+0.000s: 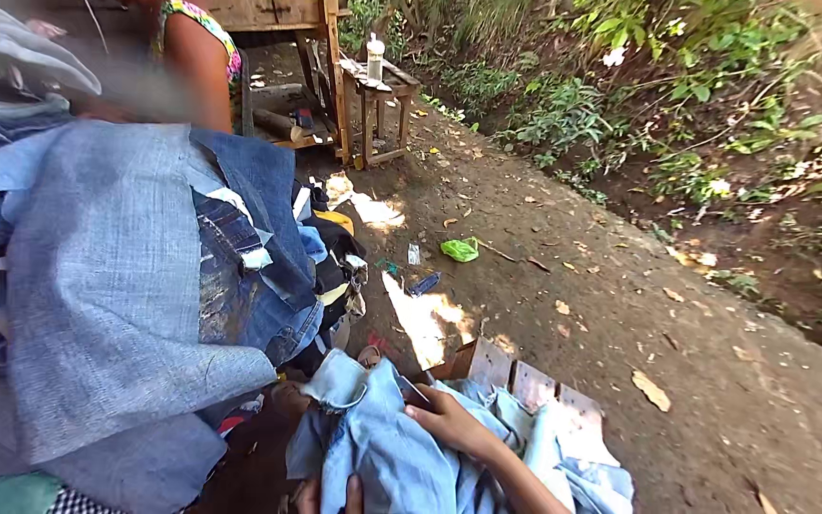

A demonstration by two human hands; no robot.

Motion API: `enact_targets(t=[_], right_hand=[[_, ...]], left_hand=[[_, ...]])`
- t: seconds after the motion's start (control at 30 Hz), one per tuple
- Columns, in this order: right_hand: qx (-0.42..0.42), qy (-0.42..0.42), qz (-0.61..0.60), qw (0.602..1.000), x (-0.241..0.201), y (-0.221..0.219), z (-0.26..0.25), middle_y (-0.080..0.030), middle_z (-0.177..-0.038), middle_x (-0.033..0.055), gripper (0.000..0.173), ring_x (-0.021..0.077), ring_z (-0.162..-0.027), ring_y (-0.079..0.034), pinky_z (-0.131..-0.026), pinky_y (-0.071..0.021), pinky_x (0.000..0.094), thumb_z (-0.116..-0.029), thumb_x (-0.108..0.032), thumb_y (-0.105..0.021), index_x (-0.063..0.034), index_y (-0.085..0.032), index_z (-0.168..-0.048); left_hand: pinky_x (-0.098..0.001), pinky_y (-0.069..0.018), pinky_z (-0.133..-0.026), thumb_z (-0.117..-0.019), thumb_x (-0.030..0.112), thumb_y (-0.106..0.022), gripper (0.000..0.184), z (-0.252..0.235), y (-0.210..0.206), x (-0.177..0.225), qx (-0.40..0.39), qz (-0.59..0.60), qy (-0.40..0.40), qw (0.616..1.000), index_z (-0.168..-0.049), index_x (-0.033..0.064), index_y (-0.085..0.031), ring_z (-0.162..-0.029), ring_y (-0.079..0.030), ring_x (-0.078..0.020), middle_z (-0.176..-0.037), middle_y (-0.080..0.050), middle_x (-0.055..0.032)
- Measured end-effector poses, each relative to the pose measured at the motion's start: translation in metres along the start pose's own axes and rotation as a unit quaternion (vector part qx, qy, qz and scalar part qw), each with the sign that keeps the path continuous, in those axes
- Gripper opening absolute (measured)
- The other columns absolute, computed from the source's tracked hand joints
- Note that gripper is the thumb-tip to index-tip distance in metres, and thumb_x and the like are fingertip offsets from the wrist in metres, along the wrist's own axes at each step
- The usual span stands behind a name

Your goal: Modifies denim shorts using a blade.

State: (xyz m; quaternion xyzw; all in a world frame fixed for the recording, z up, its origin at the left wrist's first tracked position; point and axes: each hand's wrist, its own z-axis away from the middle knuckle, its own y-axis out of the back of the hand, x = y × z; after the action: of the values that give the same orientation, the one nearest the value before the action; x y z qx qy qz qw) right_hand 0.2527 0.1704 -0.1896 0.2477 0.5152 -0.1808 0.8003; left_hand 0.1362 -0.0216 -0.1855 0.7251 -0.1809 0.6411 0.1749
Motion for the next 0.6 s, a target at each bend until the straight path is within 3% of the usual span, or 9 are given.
enact_targets(t=[0.07,0.17,0.2,0.27,0.33,0.4,0.5,0.57,0.6], right_hand=[[-0.01,0.007,-0.028,1.0,-0.01,-0.008,-0.006,-0.069,-0.1,0.0098,0.046,0.0134,-0.09,-0.064,-0.087,-0.0526,0.0383,-0.0995,-0.041,-0.059,0.0001,-0.066,-0.12],[0.022,0.005,-0.162,0.987,-0.026,-0.015,-0.014,-0.056,-0.074,-0.0063,0.036,0.0006,-0.061,-0.051,-0.059,-0.046,0.0223,-0.098,-0.036,-0.058,-0.0053,-0.06,-0.117],[0.022,0.013,-0.207,0.978,-0.031,-0.014,-0.017,-0.057,-0.078,-0.0072,0.036,-0.0004,-0.063,-0.054,-0.06,-0.0485,0.0208,-0.0966,-0.031,-0.06,-0.0062,-0.057,-0.122],[0.019,0.045,-0.263,0.964,-0.045,-0.011,-0.022,-0.066,-0.095,-0.0007,0.037,0.0046,-0.083,-0.065,-0.079,-0.0574,0.0267,-0.0951,-0.017,-0.063,-0.0031,-0.053,-0.127],[0.036,0.062,-0.286,0.956,-0.062,-0.009,-0.026,-0.067,-0.09,-0.0003,0.023,0.0067,-0.08,-0.067,-0.077,-0.0579,0.0282,-0.0944,-0.008,-0.062,-0.0047,-0.055,-0.117],[0.03,0.064,-0.287,0.955,-0.082,-0.006,-0.023,-0.067,-0.085,-0.0027,0.019,0.0044,-0.072,-0.065,-0.068,-0.0559,0.0239,-0.0969,-0.006,-0.057,-0.0077,-0.054,-0.115],[-0.014,0.099,-0.283,0.954,-0.108,-0.006,-0.003,-0.063,-0.074,-0.0095,0.019,-0.0038,-0.054,-0.053,-0.049,-0.0448,0.0138,-0.0977,-0.005,-0.052,-0.0122,-0.052,-0.115],[-0.067,0.16,-0.304,0.937,-0.118,-0.007,0.014,-0.064,-0.074,-0.0135,0.019,-0.0075,-0.053,-0.051,-0.048,-0.0423,0.0112,-0.0959,-0.004,-0.053,-0.0174,-0.055,-0.109],[-0.09,0.195,-0.323,0.922,-0.12,-0.007,0.02,-0.066,-0.075,-0.0153,0.021,-0.0092,-0.054,-0.052,-0.049,-0.0425,0.01,-0.0951,-0.005,-0.055,-0.0218,-0.057,-0.106]], left_hand=[[-0.0158,-0.0513,-0.091,-0.0901,-0.001,-0.066,0.045,-0.006,0.009,0.003,-0.03,-0.025,0.023,0.999,-0.124,-0.0173,-0.041,-0.099,-0.06,0.005,-0.108,-0.061,-0.012],[-0.0169,-0.0505,-0.09,-0.0874,0.007,-0.071,0.042,-0.008,0.019,0.006,-0.05,-0.07,0.016,0.996,-0.116,-0.0152,-0.049,-0.098,-0.06,0.0002,-0.104,-0.061,-0.0137],[-0.021,-0.049,-0.093,-0.086,0.011,-0.073,0.043,-0.007,0.02,0.01,-0.062,-0.11,0.002,0.992,-0.112,-0.0163,-0.053,-0.102,-0.059,-0.007,-0.107,-0.06,-0.0189],[-0.0395,-0.0466,-0.098,-0.0807,0.022,-0.078,0.05,-0.004,0.02,0.021,-0.092,-0.213,-0.026,0.972,-0.103,-0.0181,-0.059,-0.11,-0.055,-0.0336,-0.114,-0.055,-0.0344],[-0.063,-0.0393,-0.106,-0.0775,0.033,-0.081,0.063,-0.005,0.028,0.029,-0.146,-0.285,-0.018,0.947,-0.108,-0.0186,-0.062,-0.125,-0.045,-0.0592,-0.131,-0.044,-0.0472],[-0.0736,-0.0274,-0.11,-0.0747,0.041,-0.083,0.075,-0.016,0.044,0.028,-0.17,-0.312,-0.03,0.934,-0.116,-0.0184,-0.062,-0.133,-0.031,-0.0693,-0.142,-0.033,-0.0519],[-0.0685,-0.0203,-0.117,-0.0802,0.052,-0.079,0.079,-0.042,0.075,0.023,-0.123,-0.294,-0.125,0.94,-0.125,-0.0109,-0.061,-0.143,-0.02,-0.0639,-0.15,-0.024,-0.0486],[-0.048,-0.0296,-0.118,-0.095,0.039,-0.069,0.056,-0.06,0.082,0.03,-0.077,-0.227,-0.162,0.957,-0.127,-0.0068,-0.063,-0.144,-0.035,-0.0386,-0.148,-0.041,-0.0346],[-0.0329,-0.0399,-0.111,-0.1011,0.028,-0.063,0.035,-0.067,0.077,0.037,-0.064,-0.168,-0.148,0.973,-0.117,-0.0029,-0.069,-0.133,-0.049,-0.0167,-0.135,-0.058,-0.0166]])
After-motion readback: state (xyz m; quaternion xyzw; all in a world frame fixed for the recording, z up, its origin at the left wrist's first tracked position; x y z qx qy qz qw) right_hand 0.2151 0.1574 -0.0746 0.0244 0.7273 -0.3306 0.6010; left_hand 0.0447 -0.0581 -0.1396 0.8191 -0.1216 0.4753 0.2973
